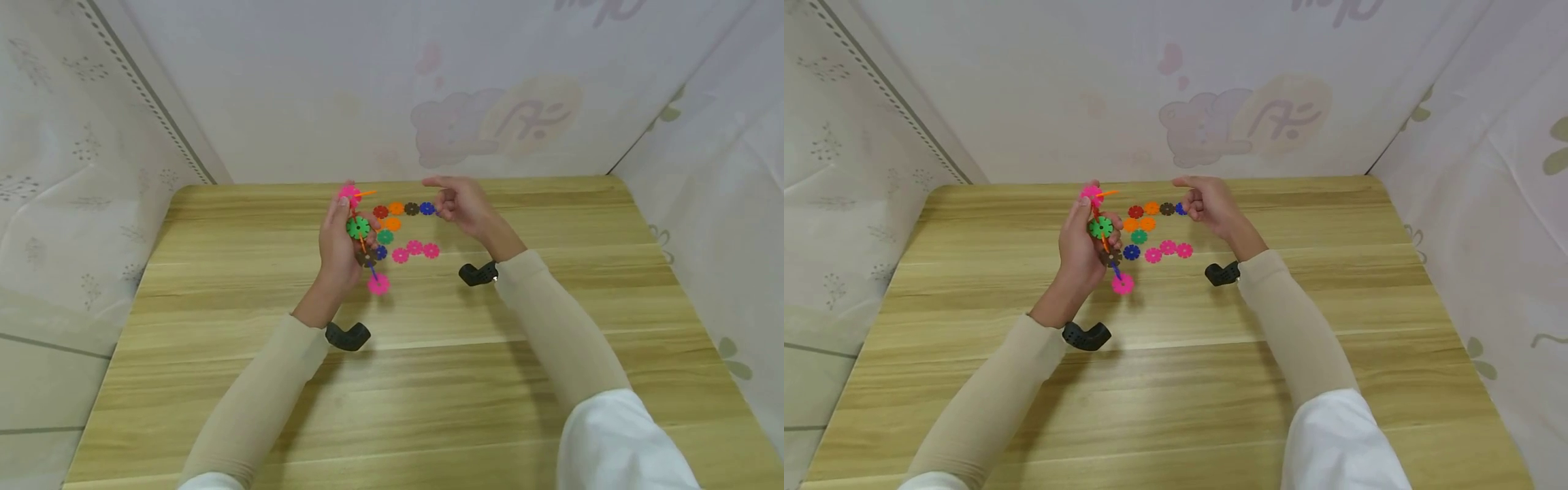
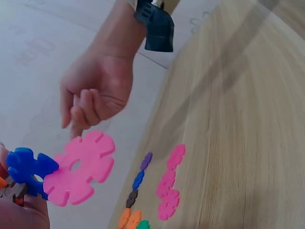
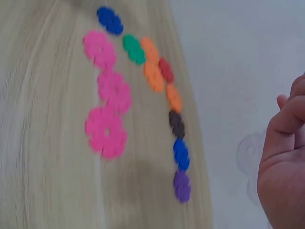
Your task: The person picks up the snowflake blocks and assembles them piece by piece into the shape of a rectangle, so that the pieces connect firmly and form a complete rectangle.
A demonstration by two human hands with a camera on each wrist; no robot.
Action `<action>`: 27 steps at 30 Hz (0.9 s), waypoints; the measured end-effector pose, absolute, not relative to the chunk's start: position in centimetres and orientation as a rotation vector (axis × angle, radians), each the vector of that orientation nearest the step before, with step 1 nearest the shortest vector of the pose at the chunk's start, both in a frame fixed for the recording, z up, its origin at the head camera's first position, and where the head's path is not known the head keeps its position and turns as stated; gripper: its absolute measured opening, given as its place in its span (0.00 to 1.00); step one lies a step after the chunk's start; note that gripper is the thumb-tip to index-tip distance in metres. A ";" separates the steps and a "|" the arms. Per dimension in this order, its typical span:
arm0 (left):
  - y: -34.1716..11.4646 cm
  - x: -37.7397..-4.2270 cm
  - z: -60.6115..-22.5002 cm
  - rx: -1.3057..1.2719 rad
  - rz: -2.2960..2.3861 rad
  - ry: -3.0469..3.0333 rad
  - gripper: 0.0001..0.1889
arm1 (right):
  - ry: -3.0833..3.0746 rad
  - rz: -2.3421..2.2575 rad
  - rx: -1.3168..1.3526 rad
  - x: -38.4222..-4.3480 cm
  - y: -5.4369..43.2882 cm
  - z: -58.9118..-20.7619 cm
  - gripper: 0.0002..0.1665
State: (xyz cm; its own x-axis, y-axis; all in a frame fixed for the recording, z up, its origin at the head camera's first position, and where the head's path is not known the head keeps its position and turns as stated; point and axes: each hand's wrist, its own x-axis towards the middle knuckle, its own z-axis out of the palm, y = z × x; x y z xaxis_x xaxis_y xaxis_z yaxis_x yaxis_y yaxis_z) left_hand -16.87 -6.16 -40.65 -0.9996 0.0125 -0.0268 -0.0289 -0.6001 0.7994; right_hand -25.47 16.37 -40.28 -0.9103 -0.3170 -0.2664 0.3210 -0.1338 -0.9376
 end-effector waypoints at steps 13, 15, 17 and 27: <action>-6.2 -16.7 -40.5 -0.124 2.745 1.249 0.14 | 2.077 -1.764 0.076 -26.7 17.5 -42.4 0.24; -6.2 -16.8 -40.6 -0.121 2.745 1.262 0.14 | 2.111 -1.704 0.093 -26.9 17.5 -43.1 0.25; -6.2 -16.8 -40.6 -0.117 2.750 1.270 0.16 | 2.129 -1.674 0.105 -27.2 17.4 -44.0 0.26; -6.5 -16.7 -40.7 -0.110 2.746 1.250 0.12 | 2.296 -1.470 0.153 -27.5 16.8 -46.7 0.27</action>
State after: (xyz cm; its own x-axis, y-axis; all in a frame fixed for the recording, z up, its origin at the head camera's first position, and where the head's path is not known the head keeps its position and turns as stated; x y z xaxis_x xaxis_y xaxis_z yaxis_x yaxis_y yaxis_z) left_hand -16.70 -6.49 -40.74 -0.9899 0.0807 -0.1162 -0.1406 -0.6509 0.7460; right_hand -27.51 16.79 -46.72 -0.9109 -0.1248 -0.3932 0.3049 0.4384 -0.8455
